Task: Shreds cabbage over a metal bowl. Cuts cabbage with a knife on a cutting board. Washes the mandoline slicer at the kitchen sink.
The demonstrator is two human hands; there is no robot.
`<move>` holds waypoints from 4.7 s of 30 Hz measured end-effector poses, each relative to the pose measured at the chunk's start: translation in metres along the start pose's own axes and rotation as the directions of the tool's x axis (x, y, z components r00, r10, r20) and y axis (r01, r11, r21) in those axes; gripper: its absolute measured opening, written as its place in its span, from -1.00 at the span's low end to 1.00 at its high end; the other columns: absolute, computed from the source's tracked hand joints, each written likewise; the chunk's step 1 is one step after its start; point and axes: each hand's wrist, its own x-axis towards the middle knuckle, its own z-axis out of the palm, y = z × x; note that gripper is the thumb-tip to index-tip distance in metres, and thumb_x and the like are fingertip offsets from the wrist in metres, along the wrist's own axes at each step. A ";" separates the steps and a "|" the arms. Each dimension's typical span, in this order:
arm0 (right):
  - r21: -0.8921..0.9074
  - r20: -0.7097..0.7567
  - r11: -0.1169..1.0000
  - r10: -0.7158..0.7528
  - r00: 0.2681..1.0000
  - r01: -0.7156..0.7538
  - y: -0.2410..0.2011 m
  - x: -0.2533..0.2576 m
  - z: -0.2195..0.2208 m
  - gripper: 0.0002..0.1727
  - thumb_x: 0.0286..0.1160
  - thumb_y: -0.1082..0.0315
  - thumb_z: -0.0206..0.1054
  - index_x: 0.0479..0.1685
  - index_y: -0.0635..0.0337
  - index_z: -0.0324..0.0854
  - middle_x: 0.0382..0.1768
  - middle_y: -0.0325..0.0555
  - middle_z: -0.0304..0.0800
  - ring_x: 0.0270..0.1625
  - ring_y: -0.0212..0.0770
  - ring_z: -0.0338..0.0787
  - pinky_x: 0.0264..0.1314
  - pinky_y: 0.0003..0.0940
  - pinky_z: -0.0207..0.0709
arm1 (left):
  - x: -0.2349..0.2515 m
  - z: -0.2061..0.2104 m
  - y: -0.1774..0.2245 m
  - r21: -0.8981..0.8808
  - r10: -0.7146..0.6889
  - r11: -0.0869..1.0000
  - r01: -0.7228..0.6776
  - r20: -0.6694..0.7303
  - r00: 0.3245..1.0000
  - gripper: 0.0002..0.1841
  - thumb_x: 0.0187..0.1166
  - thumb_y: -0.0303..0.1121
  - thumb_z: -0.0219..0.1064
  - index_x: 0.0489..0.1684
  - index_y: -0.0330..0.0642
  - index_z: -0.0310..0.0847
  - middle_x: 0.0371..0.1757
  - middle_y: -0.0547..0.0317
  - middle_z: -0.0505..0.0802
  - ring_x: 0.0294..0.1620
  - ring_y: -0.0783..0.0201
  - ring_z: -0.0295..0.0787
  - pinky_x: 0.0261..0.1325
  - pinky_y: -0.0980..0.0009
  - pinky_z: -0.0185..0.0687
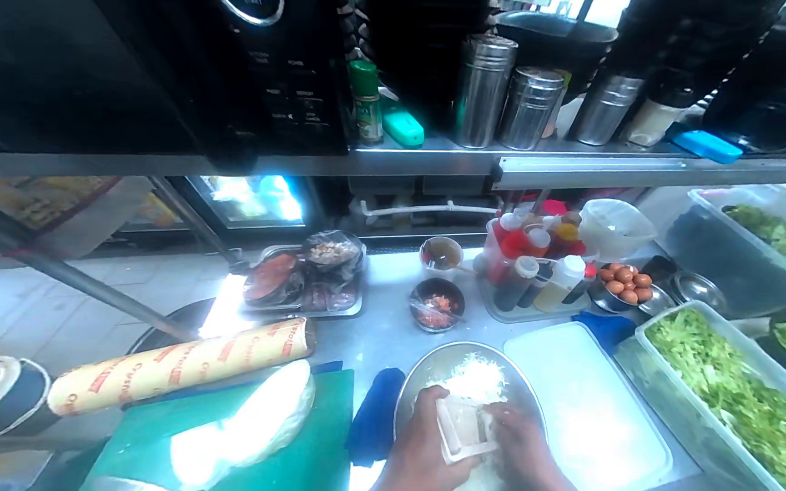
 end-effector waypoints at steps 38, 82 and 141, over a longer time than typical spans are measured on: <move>0.180 -0.013 0.984 -0.006 1.000 0.009 -0.039 0.008 -0.005 -0.70 0.52 0.38 0.44 0.15 -0.15 0.88 0.24 -0.40 0.86 0.35 -0.40 0.77 0.48 -0.27 0.69 | 0.001 0.000 -0.005 0.027 0.005 1.000 -0.005 0.006 1.000 0.19 -0.09 0.21 0.78 0.65 -0.06 0.16 0.34 0.12 0.72 0.16 0.37 0.80 0.22 0.26 0.83; 0.223 0.003 0.958 0.182 0.983 -0.178 0.003 0.002 -0.002 -0.75 0.54 0.27 0.48 0.13 -0.18 0.90 0.21 -0.44 0.89 0.33 -0.44 0.78 0.50 -0.31 0.67 | 0.000 -0.001 -0.004 0.010 0.000 1.000 0.000 0.007 1.000 0.18 -0.07 0.15 0.79 0.65 -0.10 0.17 0.34 0.11 0.73 0.17 0.37 0.79 0.24 0.26 0.82; -0.009 -0.046 0.989 0.145 0.988 -0.145 -0.016 0.002 -0.014 -0.75 0.35 0.27 0.58 0.02 -0.11 0.90 0.08 -0.43 0.92 0.10 -0.52 0.85 0.26 -0.40 0.78 | 0.009 0.004 0.001 0.051 -0.014 0.999 0.013 0.033 0.999 0.19 -0.10 0.22 0.76 0.65 0.03 0.13 0.38 0.19 0.69 0.14 0.39 0.81 0.18 0.23 0.85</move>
